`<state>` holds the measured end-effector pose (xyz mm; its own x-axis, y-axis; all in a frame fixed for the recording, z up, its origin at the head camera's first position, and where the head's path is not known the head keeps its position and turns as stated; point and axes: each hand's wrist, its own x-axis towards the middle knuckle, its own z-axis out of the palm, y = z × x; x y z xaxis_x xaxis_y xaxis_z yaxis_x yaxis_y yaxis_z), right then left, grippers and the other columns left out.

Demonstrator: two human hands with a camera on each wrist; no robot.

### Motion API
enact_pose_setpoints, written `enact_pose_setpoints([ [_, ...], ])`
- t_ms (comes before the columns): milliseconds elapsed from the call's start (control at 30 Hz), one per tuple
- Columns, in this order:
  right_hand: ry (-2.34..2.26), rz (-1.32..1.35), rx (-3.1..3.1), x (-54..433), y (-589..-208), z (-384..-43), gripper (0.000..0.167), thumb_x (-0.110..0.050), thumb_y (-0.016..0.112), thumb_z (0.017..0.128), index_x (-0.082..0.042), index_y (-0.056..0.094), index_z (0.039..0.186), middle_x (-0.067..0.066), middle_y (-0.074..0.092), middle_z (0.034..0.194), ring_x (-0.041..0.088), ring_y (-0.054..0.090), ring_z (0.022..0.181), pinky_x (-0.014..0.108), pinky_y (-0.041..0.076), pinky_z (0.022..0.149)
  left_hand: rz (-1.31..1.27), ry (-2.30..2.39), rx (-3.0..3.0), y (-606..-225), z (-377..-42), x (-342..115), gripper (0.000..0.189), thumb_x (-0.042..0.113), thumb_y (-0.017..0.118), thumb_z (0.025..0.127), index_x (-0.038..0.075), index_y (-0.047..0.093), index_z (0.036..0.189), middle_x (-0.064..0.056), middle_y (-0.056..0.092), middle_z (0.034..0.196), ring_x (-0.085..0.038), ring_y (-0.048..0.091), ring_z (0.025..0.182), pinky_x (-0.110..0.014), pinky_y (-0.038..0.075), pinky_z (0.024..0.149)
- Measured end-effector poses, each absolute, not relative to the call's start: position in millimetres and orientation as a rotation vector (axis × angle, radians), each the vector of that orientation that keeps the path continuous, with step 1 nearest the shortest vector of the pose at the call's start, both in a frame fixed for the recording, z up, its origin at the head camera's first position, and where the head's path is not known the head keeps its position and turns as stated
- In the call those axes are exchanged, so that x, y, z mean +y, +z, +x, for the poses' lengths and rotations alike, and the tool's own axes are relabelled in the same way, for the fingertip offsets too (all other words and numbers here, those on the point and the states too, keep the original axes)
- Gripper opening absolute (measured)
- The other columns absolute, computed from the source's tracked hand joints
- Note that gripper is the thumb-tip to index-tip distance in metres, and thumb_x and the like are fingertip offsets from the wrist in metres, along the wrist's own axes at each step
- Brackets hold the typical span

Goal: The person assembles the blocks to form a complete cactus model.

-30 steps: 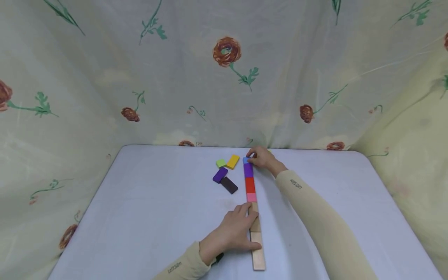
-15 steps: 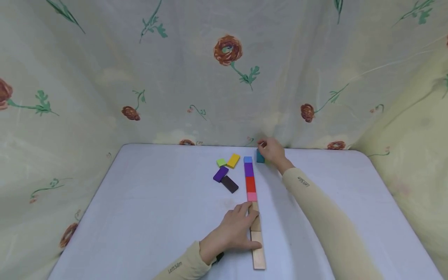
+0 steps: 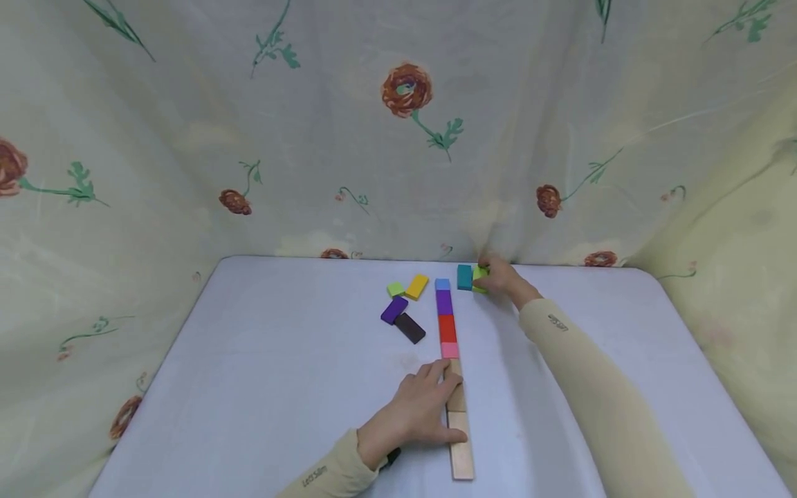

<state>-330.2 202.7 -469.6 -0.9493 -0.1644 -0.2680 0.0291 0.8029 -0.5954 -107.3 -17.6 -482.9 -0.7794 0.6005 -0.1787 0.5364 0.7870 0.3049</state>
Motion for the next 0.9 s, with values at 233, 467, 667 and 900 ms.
enact_pose_setpoints([
  [233,-1.099,-0.194,2.844,215,-465,-315,0.040,-0.009,0.067,0.091,0.010,0.056,0.124,0.028,0.059,0.116,0.038,0.056,0.105,0.044,0.049,0.086,0.868,0.369,2.704,-485,-107,-17,0.084,0.067,0.072,0.076,0.019,0.050,0.142,-0.009,0.034,0.153,-0.027,0.040,0.134,-0.049,0.048,0.096],
  [467,-1.184,-0.269,2.676,225,-461,-271,0.031,-0.010,0.070,0.091,0.005,0.067,0.117,0.022,0.062,0.109,0.030,0.058,0.093,0.027,0.053,0.068,0.861,0.360,2.711,-486,-106,-15,0.086,0.068,0.072,0.075,0.019,0.050,0.142,-0.010,0.034,0.154,-0.028,0.040,0.134,-0.050,0.047,0.097],
  [667,-1.118,-0.427,2.560,218,-475,-219,0.021,-0.010,0.068,0.092,-0.001,0.070,0.110,0.014,0.064,0.109,0.025,0.054,0.093,0.028,0.053,0.069,0.849,0.359,2.714,-488,-103,-17,0.086,0.069,0.071,0.075,0.020,0.049,0.142,-0.010,0.034,0.154,-0.028,0.040,0.134,-0.051,0.048,0.096],
  [900,-1.213,-0.568,2.429,229,-485,-188,0.031,-0.006,0.075,0.086,0.003,0.065,0.114,0.017,0.061,0.114,0.018,0.058,0.073,0.023,0.054,0.065,0.853,0.377,2.714,-485,-104,-14,0.086,0.067,0.072,0.076,0.019,0.048,0.144,-0.010,0.034,0.154,-0.028,0.039,0.135,-0.051,0.048,0.097],
])
